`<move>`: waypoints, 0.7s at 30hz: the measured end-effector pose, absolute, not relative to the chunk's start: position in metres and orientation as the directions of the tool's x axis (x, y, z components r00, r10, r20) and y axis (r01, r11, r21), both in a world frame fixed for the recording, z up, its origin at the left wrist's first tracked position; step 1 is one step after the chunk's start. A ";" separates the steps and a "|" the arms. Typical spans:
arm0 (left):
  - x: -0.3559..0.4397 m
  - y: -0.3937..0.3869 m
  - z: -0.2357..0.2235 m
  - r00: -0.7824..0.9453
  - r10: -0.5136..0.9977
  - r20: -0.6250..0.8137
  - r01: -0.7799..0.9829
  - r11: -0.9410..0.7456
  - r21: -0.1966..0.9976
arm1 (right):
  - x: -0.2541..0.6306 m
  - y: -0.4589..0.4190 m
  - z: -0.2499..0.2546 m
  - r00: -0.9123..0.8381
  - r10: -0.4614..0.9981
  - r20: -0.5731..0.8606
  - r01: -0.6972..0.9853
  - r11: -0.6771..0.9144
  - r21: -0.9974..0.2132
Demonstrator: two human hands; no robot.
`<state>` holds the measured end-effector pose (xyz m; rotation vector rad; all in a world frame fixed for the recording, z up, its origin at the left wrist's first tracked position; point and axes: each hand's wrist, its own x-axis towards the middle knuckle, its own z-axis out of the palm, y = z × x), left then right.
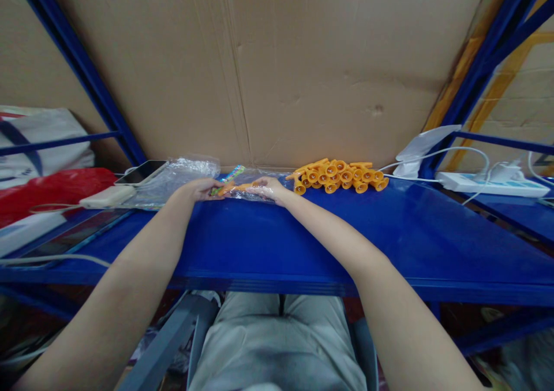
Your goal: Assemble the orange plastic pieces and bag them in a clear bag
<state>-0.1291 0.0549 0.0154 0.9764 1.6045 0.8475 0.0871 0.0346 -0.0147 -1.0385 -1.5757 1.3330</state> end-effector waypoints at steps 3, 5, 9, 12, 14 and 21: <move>-0.129 0.054 0.017 -0.103 0.913 -0.394 0.174 0.407 0.897 | 0.088 0.034 -0.016 -0.288 0.950 0.119 0.166 0.172 -0.971; -0.129 0.051 0.018 -0.086 0.921 -0.381 0.185 0.390 0.902 | 0.090 0.034 -0.017 -0.339 0.932 0.127 0.168 0.193 -0.967; -0.128 0.046 0.019 -0.076 0.933 -0.352 0.212 0.360 0.909 | 0.094 0.035 -0.017 -0.431 0.894 0.123 0.128 0.195 -0.972; -0.128 0.044 0.019 -0.062 0.941 -0.333 0.251 0.338 0.907 | 0.096 0.035 -0.017 -0.452 0.884 0.123 0.116 0.195 -0.974; -0.128 0.044 0.019 -0.057 0.944 -0.324 0.286 0.327 0.901 | 0.096 0.034 -0.017 -0.463 0.877 0.128 0.126 0.208 -0.970; -0.128 0.052 0.017 -0.115 0.953 -0.281 0.348 0.304 0.887 | 0.101 0.030 -0.009 -0.419 0.895 0.149 0.232 0.265 -0.936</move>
